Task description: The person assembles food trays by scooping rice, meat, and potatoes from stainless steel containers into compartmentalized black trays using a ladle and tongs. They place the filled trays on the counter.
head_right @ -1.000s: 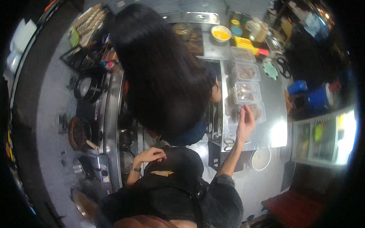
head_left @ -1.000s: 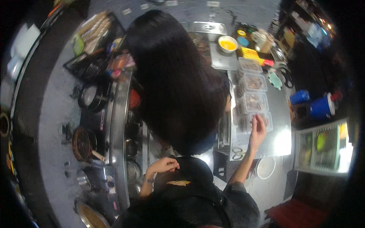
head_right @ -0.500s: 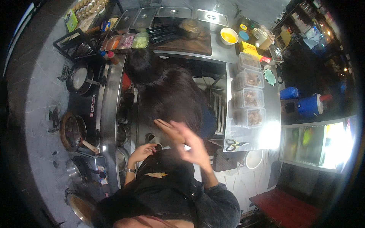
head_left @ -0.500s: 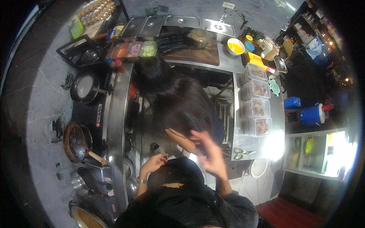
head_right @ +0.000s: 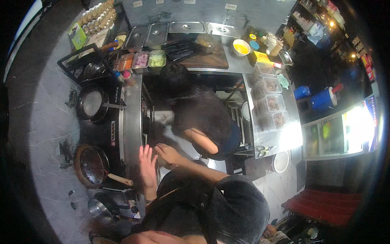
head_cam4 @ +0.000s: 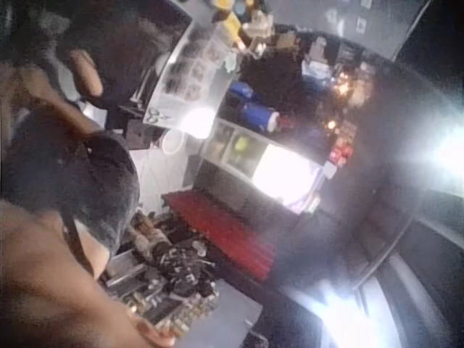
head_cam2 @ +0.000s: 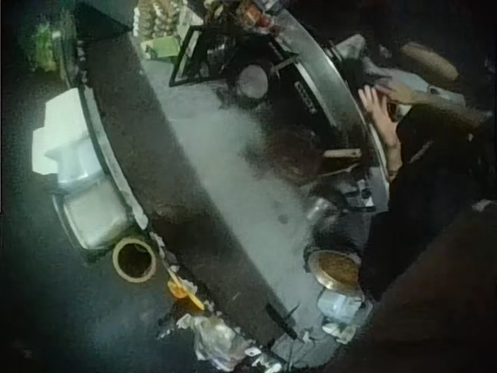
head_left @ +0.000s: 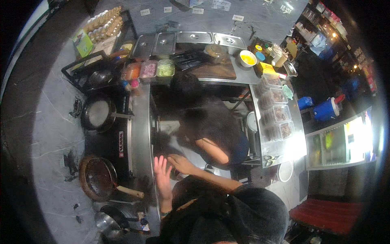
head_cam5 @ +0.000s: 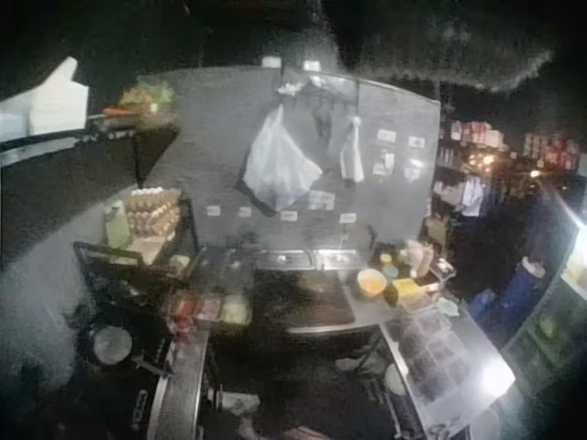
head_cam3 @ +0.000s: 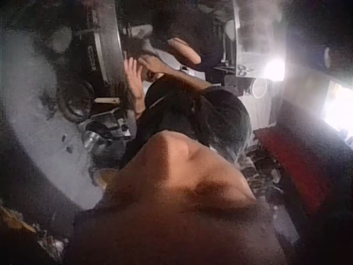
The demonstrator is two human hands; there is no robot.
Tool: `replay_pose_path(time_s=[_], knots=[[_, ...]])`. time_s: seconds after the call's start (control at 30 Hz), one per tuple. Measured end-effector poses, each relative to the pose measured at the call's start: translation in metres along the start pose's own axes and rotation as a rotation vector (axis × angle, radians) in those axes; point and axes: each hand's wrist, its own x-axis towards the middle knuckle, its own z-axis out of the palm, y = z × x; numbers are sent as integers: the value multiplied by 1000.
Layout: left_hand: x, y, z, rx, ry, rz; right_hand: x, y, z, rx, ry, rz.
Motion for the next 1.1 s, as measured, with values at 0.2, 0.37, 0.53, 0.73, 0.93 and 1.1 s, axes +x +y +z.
replay_pose_path(time_s=[0.2, 0.37, 0.53, 0.73, 0.93, 1.1], knots=[[20, -23, 7, 1122, -102, 452, 25, -4, 81, 1574, -648, -168], [51, -20, -20, 994, 39, 582, 4, -95, 18, 1344, -245, 91], [94, -69, -36, -198, 276, 27, 31, -69, 3, 1011, -161, -243], [109, -74, -67, -1129, 149, -295, 56, -65, 7, -168, 115, -700], [103, -74, -62, -859, 122, -369, 108, 8, -15, -263, 112, -467], [119, -62, -57, -127, -77, -401, 124, 53, -61, -39, 178, -12]])
